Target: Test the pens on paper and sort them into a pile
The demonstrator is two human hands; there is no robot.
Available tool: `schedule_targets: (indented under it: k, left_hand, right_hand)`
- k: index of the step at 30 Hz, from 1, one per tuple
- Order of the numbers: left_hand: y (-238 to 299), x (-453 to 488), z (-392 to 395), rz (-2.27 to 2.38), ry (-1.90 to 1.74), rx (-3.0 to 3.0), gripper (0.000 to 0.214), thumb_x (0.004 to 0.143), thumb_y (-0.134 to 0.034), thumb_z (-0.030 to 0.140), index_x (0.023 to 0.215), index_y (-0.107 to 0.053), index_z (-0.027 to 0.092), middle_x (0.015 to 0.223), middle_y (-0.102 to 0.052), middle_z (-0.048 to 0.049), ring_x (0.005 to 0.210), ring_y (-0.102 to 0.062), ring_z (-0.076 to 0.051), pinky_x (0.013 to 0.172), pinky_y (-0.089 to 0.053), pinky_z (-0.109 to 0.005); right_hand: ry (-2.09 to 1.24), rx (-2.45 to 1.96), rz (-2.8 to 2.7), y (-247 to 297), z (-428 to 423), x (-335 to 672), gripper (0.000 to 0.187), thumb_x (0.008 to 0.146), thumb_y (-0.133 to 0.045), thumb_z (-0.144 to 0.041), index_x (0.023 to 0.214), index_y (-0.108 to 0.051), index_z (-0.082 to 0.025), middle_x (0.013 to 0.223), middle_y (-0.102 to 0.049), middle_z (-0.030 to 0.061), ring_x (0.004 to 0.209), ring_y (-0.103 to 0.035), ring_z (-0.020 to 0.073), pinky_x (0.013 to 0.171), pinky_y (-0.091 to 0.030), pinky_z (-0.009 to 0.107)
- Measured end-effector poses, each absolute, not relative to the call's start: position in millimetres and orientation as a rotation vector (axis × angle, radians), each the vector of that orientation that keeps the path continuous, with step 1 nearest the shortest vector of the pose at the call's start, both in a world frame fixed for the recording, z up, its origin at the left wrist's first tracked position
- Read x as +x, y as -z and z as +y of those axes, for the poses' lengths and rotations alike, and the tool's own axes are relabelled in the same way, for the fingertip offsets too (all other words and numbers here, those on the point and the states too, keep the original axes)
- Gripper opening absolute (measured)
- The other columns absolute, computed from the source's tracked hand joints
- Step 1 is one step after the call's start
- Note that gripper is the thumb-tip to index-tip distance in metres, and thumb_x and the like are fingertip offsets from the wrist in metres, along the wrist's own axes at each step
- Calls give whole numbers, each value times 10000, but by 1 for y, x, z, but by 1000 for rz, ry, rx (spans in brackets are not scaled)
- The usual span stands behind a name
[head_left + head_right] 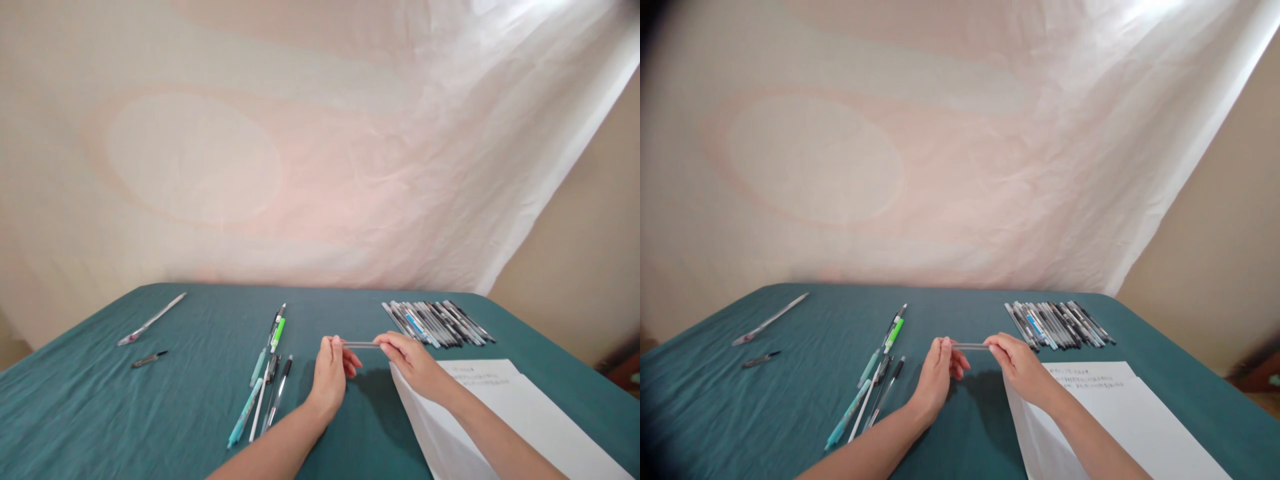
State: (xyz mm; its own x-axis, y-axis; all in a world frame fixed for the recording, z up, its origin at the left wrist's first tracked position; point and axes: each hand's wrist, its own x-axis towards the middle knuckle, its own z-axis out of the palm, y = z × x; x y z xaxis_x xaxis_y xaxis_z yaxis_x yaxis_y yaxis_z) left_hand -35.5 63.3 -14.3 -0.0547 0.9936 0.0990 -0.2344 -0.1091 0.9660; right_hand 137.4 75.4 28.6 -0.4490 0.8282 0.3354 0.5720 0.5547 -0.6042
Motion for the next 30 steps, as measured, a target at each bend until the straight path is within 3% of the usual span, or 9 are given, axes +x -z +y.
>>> schedule_targets:
  k: [7,15,21,27,30]
  left_hand:
    - [10,-34,61,958,-1431,1026,387,806,-354,554,831,-417,173,598,-595,-15,468,-513,-109,489,-392,-228]
    - [10,-37,67,1012,-1511,938,393,784,-413,541,861,-455,158,627,-589,-22,515,-502,-107,520,-397,-227]
    - [11,-38,68,1021,-1432,911,465,795,-421,514,1090,-377,157,766,-632,-64,573,-545,-118,582,-421,-257]
    - [9,-38,67,1026,-1373,954,448,796,-433,486,1091,-380,154,756,-609,-53,592,-548,-123,593,-426,-263]
    - [8,-38,67,1021,-1348,989,423,797,-428,483,1064,-399,156,745,-599,-46,598,-546,-124,592,-424,-261]
  right_hand:
    - [-575,-1133,-2172,-30,77,137,311,890,-321,-377,957,-569,-203,851,-605,49,790,-550,177,719,-419,284]
    - [-522,-1249,-2253,-35,83,151,218,872,-380,-349,900,-538,-202,758,-565,11,683,-520,144,629,-400,257]
    - [-333,-1281,-2260,-41,100,180,237,842,-435,-347,817,-622,-205,827,-558,41,710,-529,151,654,-413,272]
    - [-1,-1706,-1900,-10,146,274,310,790,-451,-406,847,-663,-188,805,-617,71,718,-562,200,679,-422,313]
    - [80,-2030,-1636,9,158,332,336,770,-454,-398,900,-671,-176,886,-652,93,824,-575,228,705,-415,297]
